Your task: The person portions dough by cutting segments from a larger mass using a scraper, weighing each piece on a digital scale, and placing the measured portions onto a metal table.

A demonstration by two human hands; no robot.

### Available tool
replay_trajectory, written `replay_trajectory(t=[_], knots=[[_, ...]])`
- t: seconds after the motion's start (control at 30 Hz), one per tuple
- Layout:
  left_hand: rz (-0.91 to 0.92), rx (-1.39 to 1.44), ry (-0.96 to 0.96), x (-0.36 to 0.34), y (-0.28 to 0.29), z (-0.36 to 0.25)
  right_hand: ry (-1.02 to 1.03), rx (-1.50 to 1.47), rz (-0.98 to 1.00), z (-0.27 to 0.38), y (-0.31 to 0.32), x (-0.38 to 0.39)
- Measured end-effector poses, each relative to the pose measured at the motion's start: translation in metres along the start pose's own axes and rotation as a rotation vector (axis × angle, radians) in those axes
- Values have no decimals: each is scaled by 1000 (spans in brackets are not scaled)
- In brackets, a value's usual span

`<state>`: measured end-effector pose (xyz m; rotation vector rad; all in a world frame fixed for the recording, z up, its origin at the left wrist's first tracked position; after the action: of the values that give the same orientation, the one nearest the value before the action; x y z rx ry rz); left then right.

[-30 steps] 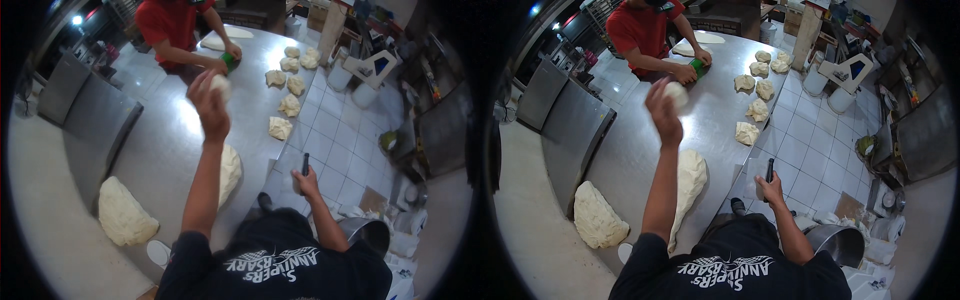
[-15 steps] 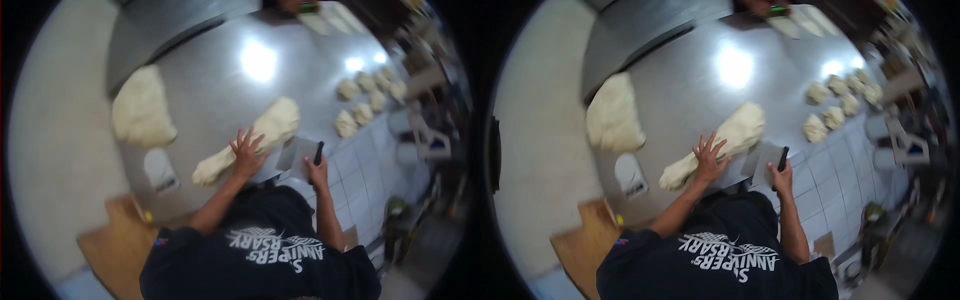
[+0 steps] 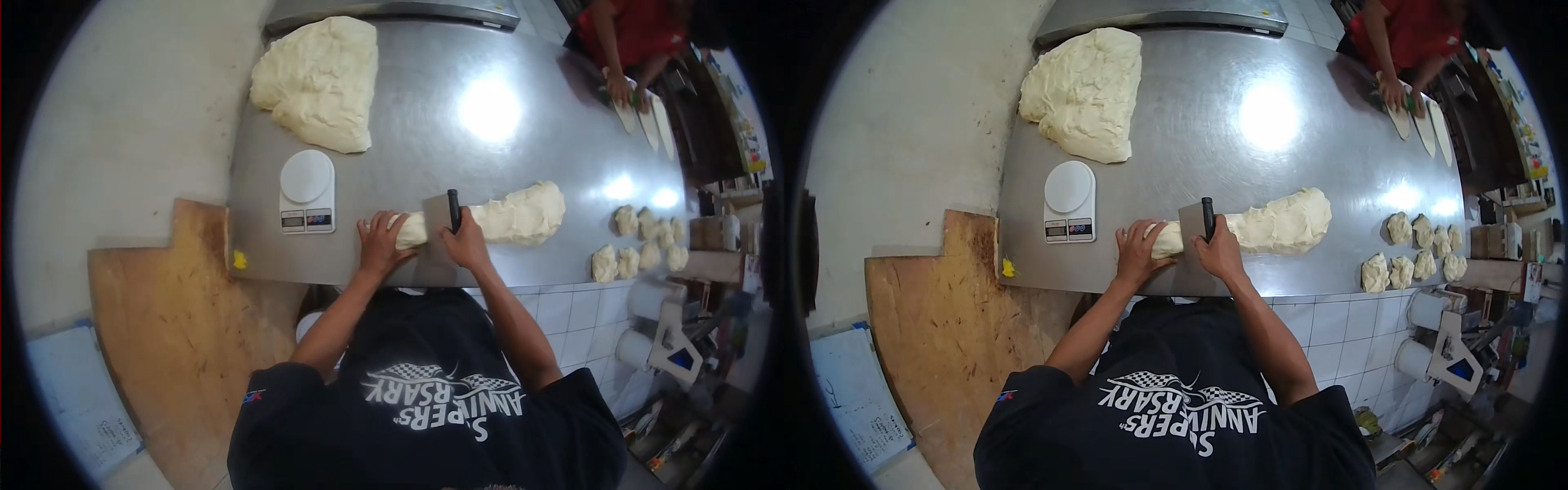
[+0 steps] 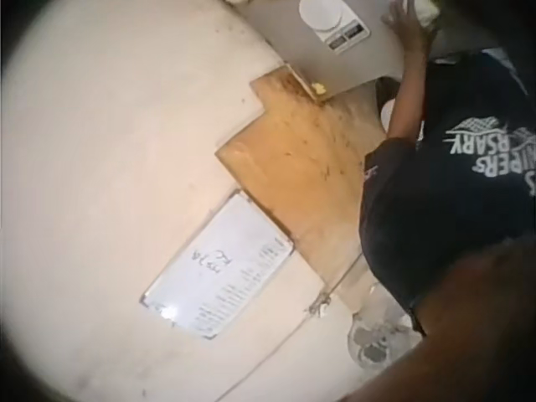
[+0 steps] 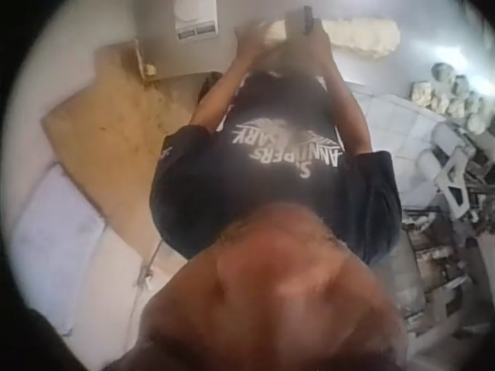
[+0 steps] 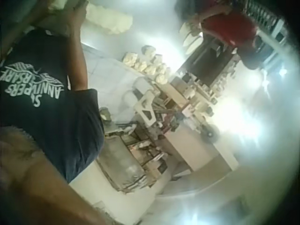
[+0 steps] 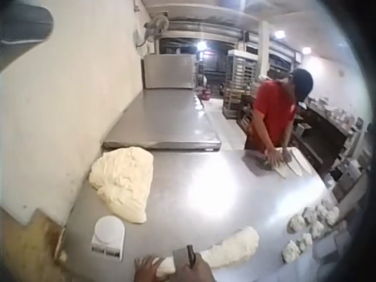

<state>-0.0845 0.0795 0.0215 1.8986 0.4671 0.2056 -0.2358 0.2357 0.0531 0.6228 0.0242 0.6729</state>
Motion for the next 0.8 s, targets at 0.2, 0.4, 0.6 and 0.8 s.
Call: replay_trajectory(t=[0.2,0.4,0.6,0.8], knots=[[-12,75,71,11,14,-2,-80,228,8,15,-46,5],[68,270,101,-2,24,19,-94,264,-67,31,-78,2],[12,598,157,-5,42,40,-115,63,50,2,-84,-12],[-81,680,197,4,75,66,-300,-295,242,12,-60,-18]])
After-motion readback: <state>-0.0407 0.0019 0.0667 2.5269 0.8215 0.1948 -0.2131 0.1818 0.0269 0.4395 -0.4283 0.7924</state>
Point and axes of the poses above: each hand's wrist, its own x-axis away from the middle knuckle, its own y-axis out of the back of the hand, z = x × y, the point moved 3 cm from there along -x, towards the middle knuckle, and after that the axes turned 3 degrees about -x, right-handed, at the moved point
